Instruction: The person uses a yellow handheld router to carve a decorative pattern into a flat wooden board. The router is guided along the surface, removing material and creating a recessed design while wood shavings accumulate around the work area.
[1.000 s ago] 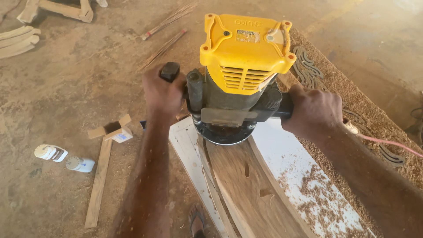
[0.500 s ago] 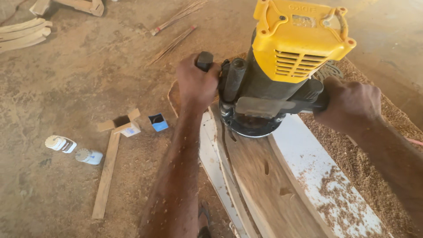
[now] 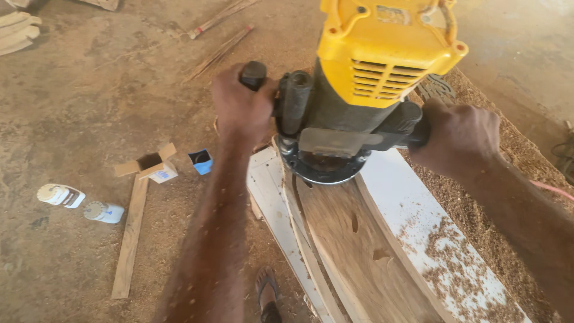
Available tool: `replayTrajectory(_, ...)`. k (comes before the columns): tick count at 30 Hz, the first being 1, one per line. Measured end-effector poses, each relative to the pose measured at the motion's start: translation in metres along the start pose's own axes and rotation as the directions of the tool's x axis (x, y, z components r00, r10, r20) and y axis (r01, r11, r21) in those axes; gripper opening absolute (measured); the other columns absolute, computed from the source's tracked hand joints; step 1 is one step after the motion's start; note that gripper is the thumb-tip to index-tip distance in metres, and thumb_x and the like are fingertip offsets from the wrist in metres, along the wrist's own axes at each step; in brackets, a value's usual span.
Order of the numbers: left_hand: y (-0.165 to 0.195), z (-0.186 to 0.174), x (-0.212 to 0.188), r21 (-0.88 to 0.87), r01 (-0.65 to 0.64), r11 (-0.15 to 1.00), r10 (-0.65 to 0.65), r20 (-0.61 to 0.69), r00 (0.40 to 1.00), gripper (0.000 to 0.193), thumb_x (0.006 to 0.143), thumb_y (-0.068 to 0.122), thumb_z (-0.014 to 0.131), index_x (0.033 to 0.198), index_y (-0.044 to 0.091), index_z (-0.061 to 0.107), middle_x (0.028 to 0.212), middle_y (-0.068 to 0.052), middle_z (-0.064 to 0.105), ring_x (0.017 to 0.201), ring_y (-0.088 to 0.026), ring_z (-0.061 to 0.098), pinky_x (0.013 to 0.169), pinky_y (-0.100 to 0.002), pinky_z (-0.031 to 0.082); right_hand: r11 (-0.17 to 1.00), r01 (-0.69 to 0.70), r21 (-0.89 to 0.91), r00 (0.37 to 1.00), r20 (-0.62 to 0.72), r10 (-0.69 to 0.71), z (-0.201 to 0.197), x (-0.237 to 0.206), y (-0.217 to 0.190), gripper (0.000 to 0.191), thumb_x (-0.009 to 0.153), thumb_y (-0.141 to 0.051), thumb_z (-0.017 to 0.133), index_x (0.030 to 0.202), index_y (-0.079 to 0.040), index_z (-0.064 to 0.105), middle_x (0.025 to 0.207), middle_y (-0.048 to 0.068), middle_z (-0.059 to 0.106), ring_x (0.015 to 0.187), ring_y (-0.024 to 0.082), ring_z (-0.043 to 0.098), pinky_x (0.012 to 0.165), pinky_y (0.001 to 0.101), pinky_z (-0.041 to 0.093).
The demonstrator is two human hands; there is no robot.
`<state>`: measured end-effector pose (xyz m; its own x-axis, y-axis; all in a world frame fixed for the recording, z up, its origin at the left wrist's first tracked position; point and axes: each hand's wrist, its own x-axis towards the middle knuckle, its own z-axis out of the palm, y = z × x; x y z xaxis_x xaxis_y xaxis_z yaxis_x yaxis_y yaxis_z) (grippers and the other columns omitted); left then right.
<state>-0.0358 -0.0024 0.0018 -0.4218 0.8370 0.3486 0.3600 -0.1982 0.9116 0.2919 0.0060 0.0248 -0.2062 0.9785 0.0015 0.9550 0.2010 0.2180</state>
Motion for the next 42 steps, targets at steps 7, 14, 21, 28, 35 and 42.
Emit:
replayTrajectory(7,-0.008,-0.004,0.000,0.034,0.083,0.996,-0.085,0.060,0.995,0.011,0.073,0.011,0.066,0.067,0.005,0.059,0.062,-0.004,0.058,0.053,-0.016,0.053,0.050,-0.035,0.044,0.999,0.047,0.005,0.996,-0.072,-0.046,-0.013,-0.007,-0.013,0.017,0.091,-0.029,0.064,0.090,-0.013,0.065,0.063,0.002,0.063,0.047,0.012,0.057,0.043,0.0326,0.050)
replayTrajectory(14,-0.007,0.001,0.005,0.096,0.057,0.994,-0.065,0.090,0.994,0.015,0.079,0.011,0.066,0.069,0.008,0.056,0.065,-0.001,0.055,0.053,-0.013,0.050,0.049,-0.032,0.042,0.998,-0.004,0.070,1.000,0.027,0.002,-0.021,-0.006,-0.009,0.013,0.093,-0.026,0.061,0.095,-0.013,0.064,0.065,0.003,0.064,0.046,0.013,0.057,0.041,0.0327,0.050)
replayTrajectory(21,-0.007,0.007,0.002,0.153,-0.012,0.988,0.006,0.039,0.999,0.026,0.087,0.019,0.069,0.069,0.005,0.056,0.063,-0.003,0.053,0.052,-0.016,0.045,0.048,-0.035,0.037,0.996,0.050,0.080,0.999,0.017,-0.052,-0.022,0.001,0.001,0.016,0.085,-0.023,0.065,0.098,-0.013,0.062,0.074,0.001,0.066,0.052,0.013,0.059,0.048,0.0326,0.052)
replayTrajectory(28,-0.010,0.020,-0.001,0.073,-0.016,0.997,0.012,0.056,0.998,0.017,0.081,0.017,0.063,0.068,0.008,0.058,0.062,-0.002,0.057,0.052,-0.014,0.051,0.048,-0.032,0.041,0.996,-0.003,0.084,0.995,0.099,-0.005,-0.017,0.008,0.010,0.019,0.083,-0.019,0.066,0.101,-0.015,0.061,0.072,0.002,0.064,0.050,0.013,0.058,0.042,0.0314,0.052)
replayTrajectory(35,-0.012,0.031,0.008,0.130,0.000,0.992,-0.006,0.050,0.999,0.018,0.074,0.015,0.069,0.064,0.005,0.058,0.061,-0.003,0.057,0.053,-0.017,0.052,0.053,-0.035,0.044,1.000,0.000,-0.019,0.998,0.055,0.001,-0.004,0.004,0.018,0.016,0.099,-0.026,0.056,0.093,-0.013,0.062,0.060,0.004,0.059,0.042,0.012,0.052,0.035,0.0305,0.046)
replayTrajectory(42,0.008,0.022,-0.004,0.023,-0.008,1.000,0.007,0.035,0.999,0.012,0.073,0.012,0.068,0.073,0.002,0.063,0.062,-0.007,0.061,0.057,-0.020,0.058,0.057,-0.037,0.046,1.000,-0.003,-0.002,0.999,0.032,0.003,-0.008,-0.008,0.016,0.014,0.093,-0.027,0.061,0.094,-0.014,0.063,0.058,0.002,0.060,0.041,0.013,0.053,0.036,0.0314,0.045)
